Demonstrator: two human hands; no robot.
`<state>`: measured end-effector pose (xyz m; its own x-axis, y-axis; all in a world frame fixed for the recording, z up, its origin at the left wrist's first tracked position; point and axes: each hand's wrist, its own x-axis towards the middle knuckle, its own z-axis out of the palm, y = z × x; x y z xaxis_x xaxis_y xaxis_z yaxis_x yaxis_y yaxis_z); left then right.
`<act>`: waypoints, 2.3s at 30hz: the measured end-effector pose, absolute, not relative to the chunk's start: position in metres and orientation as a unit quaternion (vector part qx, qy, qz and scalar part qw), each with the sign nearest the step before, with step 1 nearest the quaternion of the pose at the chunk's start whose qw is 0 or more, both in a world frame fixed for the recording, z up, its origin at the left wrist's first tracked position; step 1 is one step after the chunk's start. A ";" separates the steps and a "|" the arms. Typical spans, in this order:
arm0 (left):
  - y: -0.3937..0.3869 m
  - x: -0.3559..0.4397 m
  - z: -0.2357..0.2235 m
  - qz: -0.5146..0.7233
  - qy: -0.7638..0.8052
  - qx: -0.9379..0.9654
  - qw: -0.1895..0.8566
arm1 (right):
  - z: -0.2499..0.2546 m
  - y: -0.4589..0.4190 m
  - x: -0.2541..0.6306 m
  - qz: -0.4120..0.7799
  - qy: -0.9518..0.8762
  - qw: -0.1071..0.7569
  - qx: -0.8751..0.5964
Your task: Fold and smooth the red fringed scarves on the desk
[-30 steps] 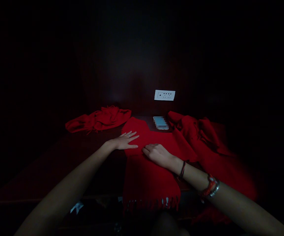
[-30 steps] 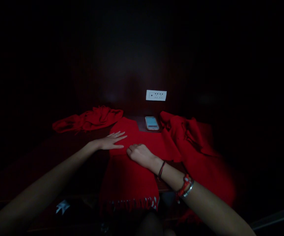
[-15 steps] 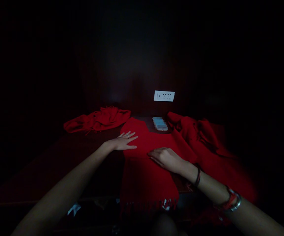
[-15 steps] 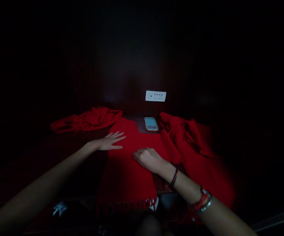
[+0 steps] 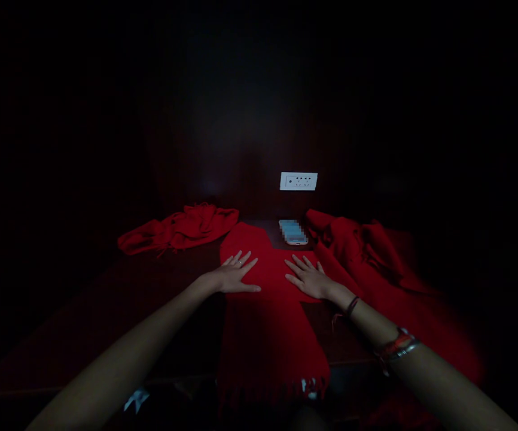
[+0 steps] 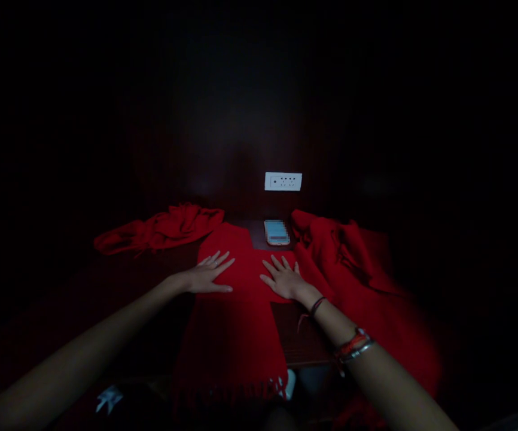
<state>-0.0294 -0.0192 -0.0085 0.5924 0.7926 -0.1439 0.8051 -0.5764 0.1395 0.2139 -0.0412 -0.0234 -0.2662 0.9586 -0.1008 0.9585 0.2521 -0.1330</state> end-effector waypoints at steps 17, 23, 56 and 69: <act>-0.004 -0.033 -0.020 0.003 0.496 0.865 0.067 | -0.019 -0.020 0.175 0.097 -0.810 0.017 -0.578; -0.005 -0.033 -0.020 0.024 0.529 0.846 0.054 | -0.016 -0.021 0.201 0.091 -0.789 0.018 -0.608; 0.001 -0.069 0.000 -0.065 0.607 0.786 0.100 | -0.002 -0.007 0.118 0.128 -0.797 0.030 -0.590; -0.004 -0.064 -0.001 -0.031 0.604 0.795 0.038 | -0.008 -0.017 0.140 0.086 -0.799 0.052 -0.592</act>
<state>-0.0637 -0.0042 -0.0009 0.2681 0.9587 -0.0945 0.9634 -0.2671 0.0236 0.1395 -0.0166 -0.0081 -0.2928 0.9560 -0.0200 0.9381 0.2832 -0.1993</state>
